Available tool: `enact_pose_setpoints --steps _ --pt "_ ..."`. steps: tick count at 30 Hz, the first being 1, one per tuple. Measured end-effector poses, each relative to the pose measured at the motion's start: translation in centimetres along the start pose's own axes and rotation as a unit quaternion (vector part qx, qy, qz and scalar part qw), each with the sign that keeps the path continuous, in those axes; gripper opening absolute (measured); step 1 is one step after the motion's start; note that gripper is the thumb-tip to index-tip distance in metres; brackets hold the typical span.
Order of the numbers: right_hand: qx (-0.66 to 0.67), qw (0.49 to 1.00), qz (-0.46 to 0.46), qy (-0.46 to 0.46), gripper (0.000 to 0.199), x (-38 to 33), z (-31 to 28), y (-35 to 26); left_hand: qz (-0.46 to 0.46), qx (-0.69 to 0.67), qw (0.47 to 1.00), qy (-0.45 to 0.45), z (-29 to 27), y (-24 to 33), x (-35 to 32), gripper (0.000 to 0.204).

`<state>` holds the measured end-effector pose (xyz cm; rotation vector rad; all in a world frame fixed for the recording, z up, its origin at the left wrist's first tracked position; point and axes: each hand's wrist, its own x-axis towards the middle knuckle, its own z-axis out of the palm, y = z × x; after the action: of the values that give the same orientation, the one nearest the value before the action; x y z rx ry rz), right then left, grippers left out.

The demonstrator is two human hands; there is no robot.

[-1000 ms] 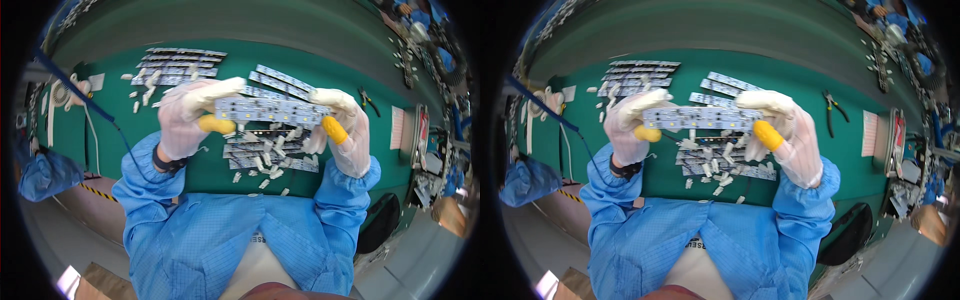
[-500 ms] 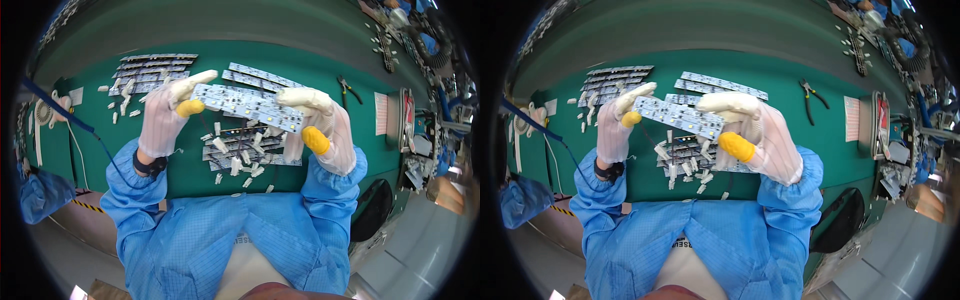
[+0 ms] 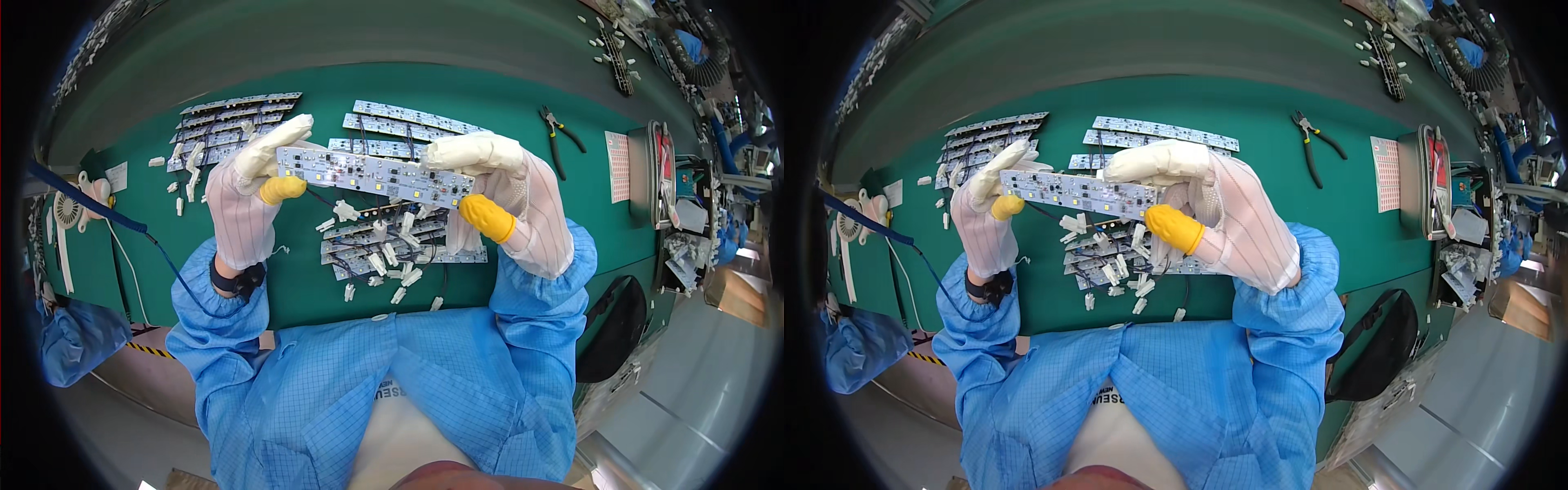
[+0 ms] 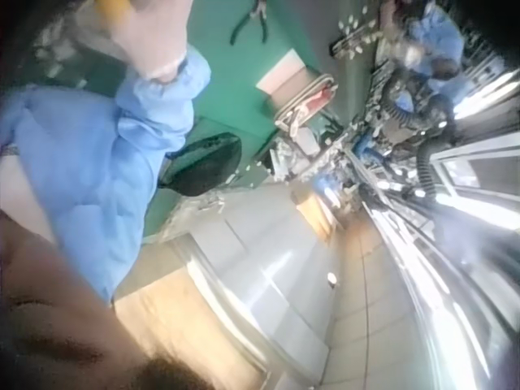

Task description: Manual inspection of printed circuit board (PCB) strips at a production workbench.

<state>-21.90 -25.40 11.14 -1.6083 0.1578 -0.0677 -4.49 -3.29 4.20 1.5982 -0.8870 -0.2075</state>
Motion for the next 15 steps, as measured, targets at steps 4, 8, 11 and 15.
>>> enact_pose_setpoints --steps 4,8,11,15 --pt "0.012 1.000 0.006 -0.012 0.042 0.6 0.2 -0.2 0.047 0.137 0.989 0.020 -0.8 0.2 -0.6 0.048" --pt "0.031 0.999 0.008 0.036 0.048 1.0 0.4 0.9 0.045 0.027 0.998 0.017 -0.3 1.6 -0.3 0.049" --pt "0.067 0.997 -0.018 0.044 0.065 1.3 0.4 1.5 0.112 0.038 0.993 0.021 -0.1 1.3 -0.2 0.048" --pt "0.064 0.997 -0.042 0.020 0.043 1.3 0.3 1.6 0.132 0.150 0.979 0.030 -0.3 1.2 0.2 0.045"
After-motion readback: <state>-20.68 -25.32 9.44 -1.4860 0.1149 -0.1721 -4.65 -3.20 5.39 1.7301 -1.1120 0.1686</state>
